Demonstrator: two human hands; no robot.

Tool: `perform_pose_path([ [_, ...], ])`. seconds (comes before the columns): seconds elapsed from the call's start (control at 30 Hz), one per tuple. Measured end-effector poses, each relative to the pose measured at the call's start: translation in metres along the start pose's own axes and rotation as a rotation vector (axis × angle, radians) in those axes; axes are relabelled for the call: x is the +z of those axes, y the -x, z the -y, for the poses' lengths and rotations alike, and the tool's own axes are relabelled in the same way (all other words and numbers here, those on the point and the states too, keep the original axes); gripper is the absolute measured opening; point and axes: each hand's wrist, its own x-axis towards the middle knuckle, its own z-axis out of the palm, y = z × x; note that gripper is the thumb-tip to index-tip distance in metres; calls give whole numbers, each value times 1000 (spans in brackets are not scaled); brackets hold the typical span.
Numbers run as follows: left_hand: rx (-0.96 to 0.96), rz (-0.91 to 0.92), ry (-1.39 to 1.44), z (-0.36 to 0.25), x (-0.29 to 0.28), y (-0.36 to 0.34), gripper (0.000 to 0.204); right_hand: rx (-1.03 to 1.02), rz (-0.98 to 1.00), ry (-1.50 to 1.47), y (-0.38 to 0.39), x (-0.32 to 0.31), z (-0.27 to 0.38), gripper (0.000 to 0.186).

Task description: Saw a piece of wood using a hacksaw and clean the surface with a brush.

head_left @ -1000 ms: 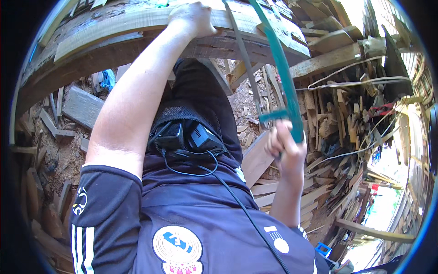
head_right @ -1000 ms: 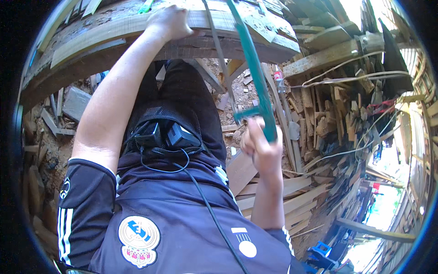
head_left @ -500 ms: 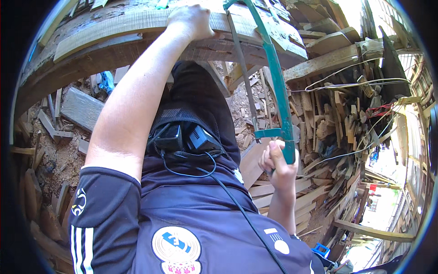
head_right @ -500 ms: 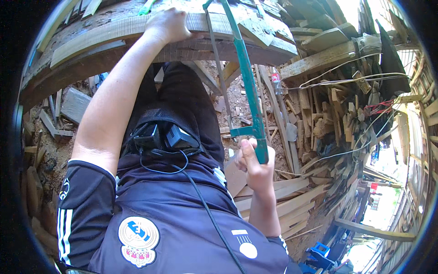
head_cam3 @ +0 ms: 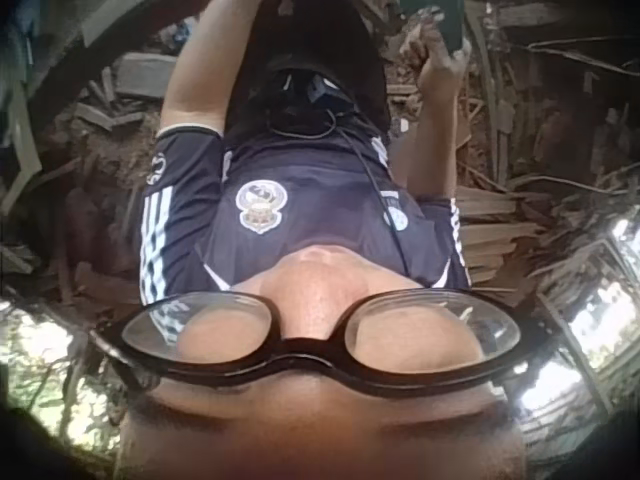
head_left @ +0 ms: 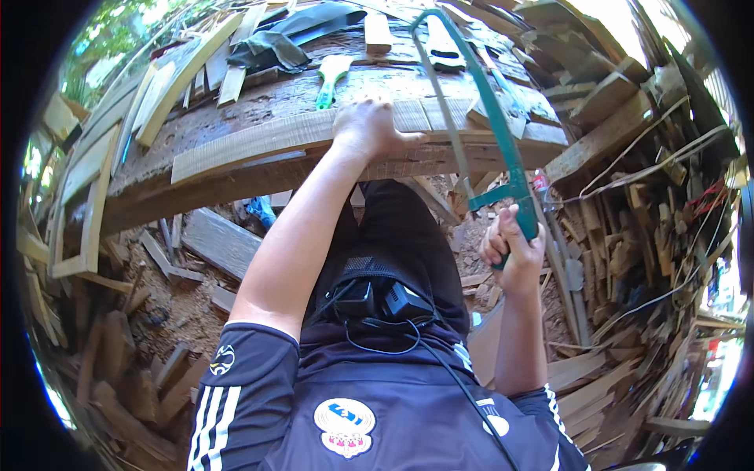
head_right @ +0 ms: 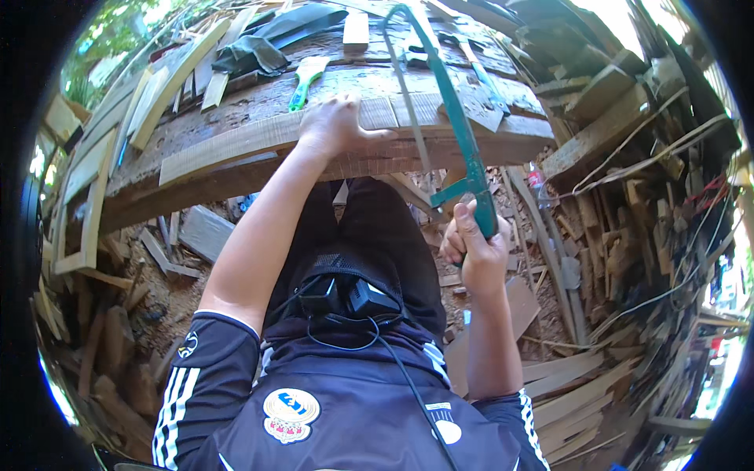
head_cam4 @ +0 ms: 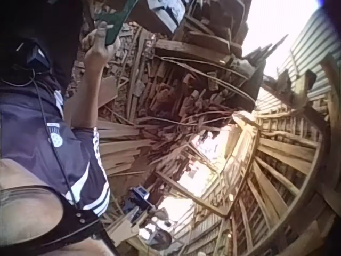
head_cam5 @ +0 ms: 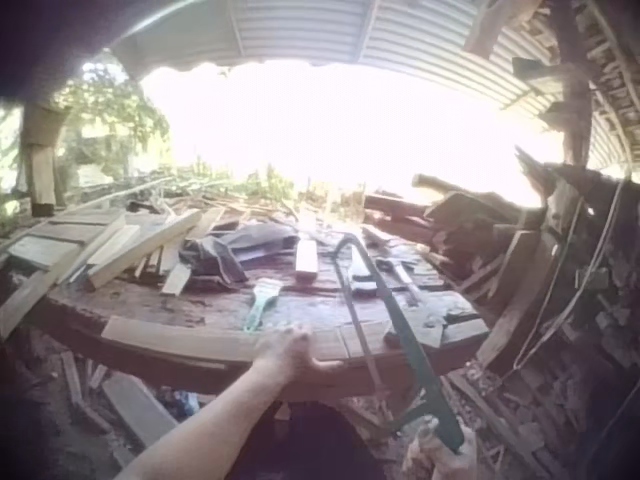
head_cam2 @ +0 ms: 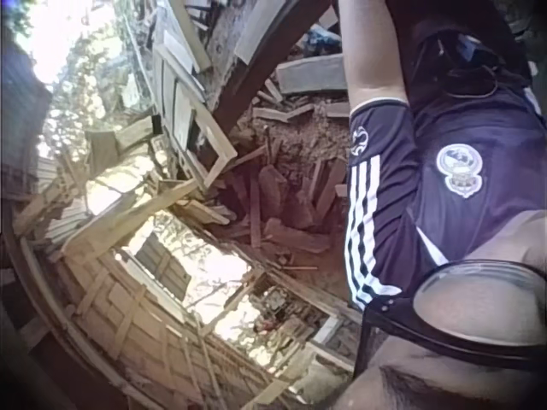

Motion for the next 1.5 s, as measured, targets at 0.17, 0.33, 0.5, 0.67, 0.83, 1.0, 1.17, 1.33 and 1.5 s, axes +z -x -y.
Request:
perform_pose_path([
  [0.17,50,-140,177,20,9,-20,94,-110,-89,56,4,-15,3,28],
  [0.33,-169,-143,-155,60,-18,-42,75,24,-146,52,9,-22,-9,29],
  [0.5,-190,-13,-107,162,-6,-61,57,60,-126,-36,13,-20,-30,28],
  [0.67,-219,-40,226,167,-31,-63,39,-89,-132,420,18,-12,-36,38],
  [0.83,-5,-16,256,96,-67,-55,29,-146,-87,577,20,-9,-41,36],
  [1.0,309,-67,72,15,-93,-12,30,18,-115,22,15,-16,-58,35],
  [1.17,590,-35,-167,-26,-124,46,26,29,-105,-115,17,-21,-51,29],
  [1.33,394,-216,-219,-30,-137,41,24,4,-136,-82,21,-19,-51,28],
  [1.5,511,50,-287,-18,-117,44,26,61,-100,-158,18,-23,-54,28],
])
